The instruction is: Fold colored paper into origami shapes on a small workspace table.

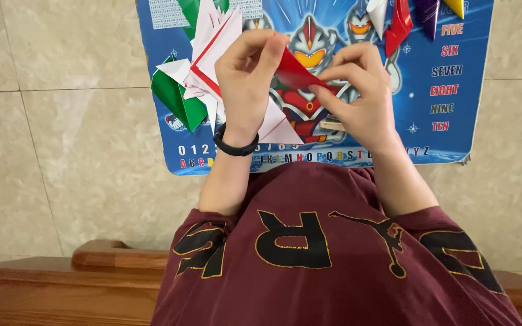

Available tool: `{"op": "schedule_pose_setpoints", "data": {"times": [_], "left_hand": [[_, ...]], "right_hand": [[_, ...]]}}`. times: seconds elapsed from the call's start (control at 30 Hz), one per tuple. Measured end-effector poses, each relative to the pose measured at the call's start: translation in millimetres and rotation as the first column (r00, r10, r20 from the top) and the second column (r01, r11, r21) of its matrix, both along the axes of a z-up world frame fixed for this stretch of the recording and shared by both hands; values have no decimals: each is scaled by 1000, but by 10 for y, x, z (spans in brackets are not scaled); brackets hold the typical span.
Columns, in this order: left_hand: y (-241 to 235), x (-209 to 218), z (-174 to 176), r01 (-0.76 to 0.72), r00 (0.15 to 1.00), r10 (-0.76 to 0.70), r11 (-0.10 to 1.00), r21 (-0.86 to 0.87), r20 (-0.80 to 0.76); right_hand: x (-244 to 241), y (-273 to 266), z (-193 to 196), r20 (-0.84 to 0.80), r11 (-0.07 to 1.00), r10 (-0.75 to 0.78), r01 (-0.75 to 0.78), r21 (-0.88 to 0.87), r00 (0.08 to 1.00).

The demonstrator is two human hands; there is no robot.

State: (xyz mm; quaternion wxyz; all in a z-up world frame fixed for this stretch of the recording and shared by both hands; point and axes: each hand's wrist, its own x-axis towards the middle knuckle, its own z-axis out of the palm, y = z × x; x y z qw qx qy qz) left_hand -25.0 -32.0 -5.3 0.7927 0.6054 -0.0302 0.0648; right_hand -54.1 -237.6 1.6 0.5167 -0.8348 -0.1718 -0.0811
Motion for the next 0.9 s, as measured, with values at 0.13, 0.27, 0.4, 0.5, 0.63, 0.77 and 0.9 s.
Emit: {"op": "schedule_pose_setpoints", "data": {"times": [0.13, 0.27, 0.4, 0.5, 0.63, 0.77, 0.9], "left_hand": [[108, -127, 17, 162, 972, -150, 985, -57, 180], [58, -211, 229, 46, 837, -272, 899, 435, 475], [-222, -337, -474, -295, 781, -423, 399, 868, 460], [-275, -387, -890, -237, 839, -407, 323, 916, 360], [-245, -456, -1000, -216, 858, -404, 279, 936, 318], [-253, -506, -1016, -242, 849, -401, 286, 927, 345], [-297, -501, -987, -194, 858, -398, 331, 924, 323]], "right_hand": [[-23, -82, -107, 92, 997, -49, 54, -49, 995], [-7, -186, -282, 485, 892, 49, 180, -414, 873], [-10, -203, -627, 423, 821, 168, 111, -560, 890], [-112, -190, -675, 291, 801, 133, 70, -594, 947], [-331, -250, -582, 166, 873, 68, 22, -487, 984], [-514, -585, -750, 98, 841, 99, -31, -541, 990], [-426, -854, -764, -6, 788, -44, 31, -615, 999]]}}
